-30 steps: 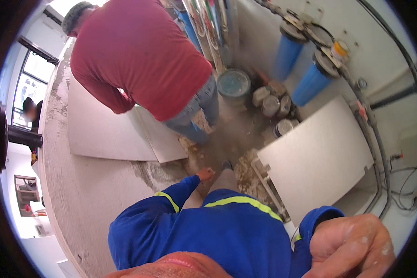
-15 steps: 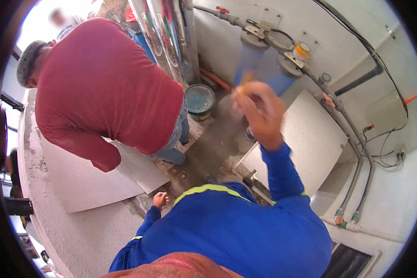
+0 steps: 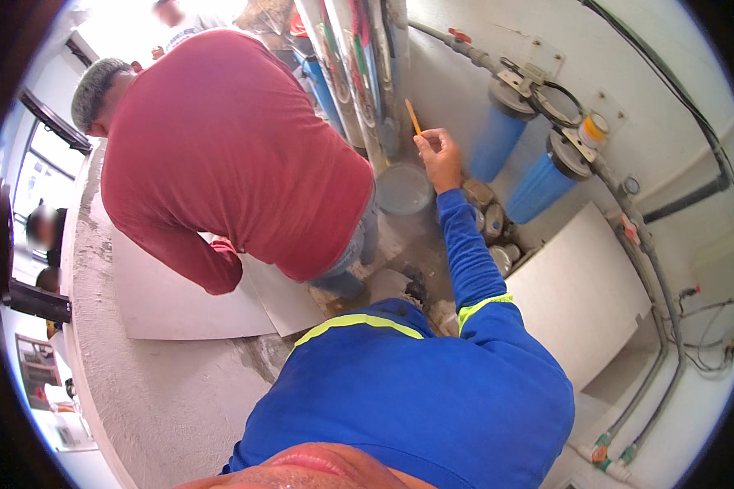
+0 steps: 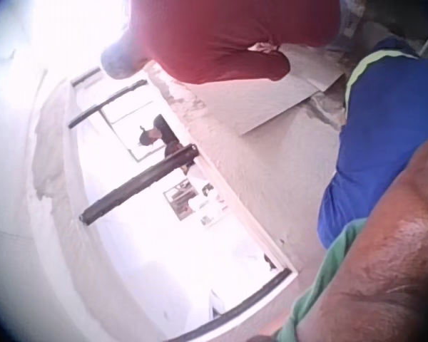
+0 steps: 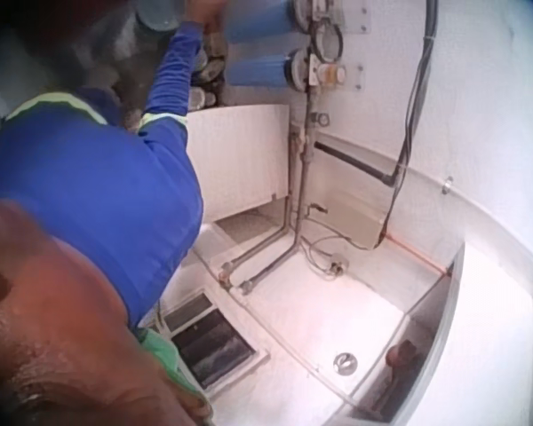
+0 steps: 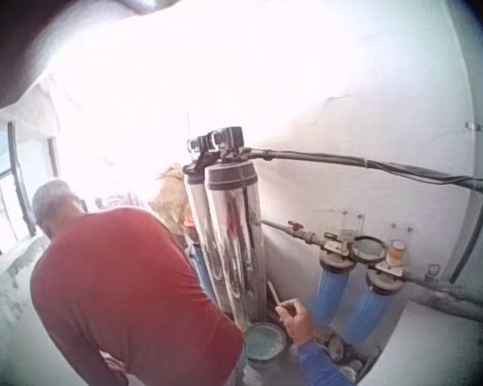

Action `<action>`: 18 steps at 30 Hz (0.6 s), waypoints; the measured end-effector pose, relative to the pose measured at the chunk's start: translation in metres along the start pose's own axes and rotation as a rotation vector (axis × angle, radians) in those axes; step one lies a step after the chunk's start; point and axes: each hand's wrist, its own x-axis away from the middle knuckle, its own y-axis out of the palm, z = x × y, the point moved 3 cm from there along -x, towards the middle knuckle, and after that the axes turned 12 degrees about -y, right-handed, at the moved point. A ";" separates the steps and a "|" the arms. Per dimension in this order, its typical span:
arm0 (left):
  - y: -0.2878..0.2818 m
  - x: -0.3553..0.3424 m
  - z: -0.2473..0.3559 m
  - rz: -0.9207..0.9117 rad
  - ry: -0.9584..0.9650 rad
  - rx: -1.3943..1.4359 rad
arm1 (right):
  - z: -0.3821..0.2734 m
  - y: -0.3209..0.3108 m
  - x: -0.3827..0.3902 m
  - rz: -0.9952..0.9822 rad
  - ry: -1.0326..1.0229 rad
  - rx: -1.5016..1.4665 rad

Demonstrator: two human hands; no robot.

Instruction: The person positions a white rectangular panel against a wall and ceiling, then uses a tape measure to measure the panel and the surrounding wall area. The person repeatedly adjusts the panel and re-measures to verify fit.

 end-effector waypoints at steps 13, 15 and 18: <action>-0.099 -0.061 0.241 -0.078 -0.024 0.385 | 0.134 0.097 -0.147 -0.145 0.056 -0.094; -0.099 -0.060 0.252 0.008 0.008 0.425 | 0.145 0.144 -0.167 -0.243 0.119 -0.208; -0.075 -0.047 0.238 0.115 0.040 0.494 | 0.145 0.221 -0.204 -0.384 -0.088 -0.112</action>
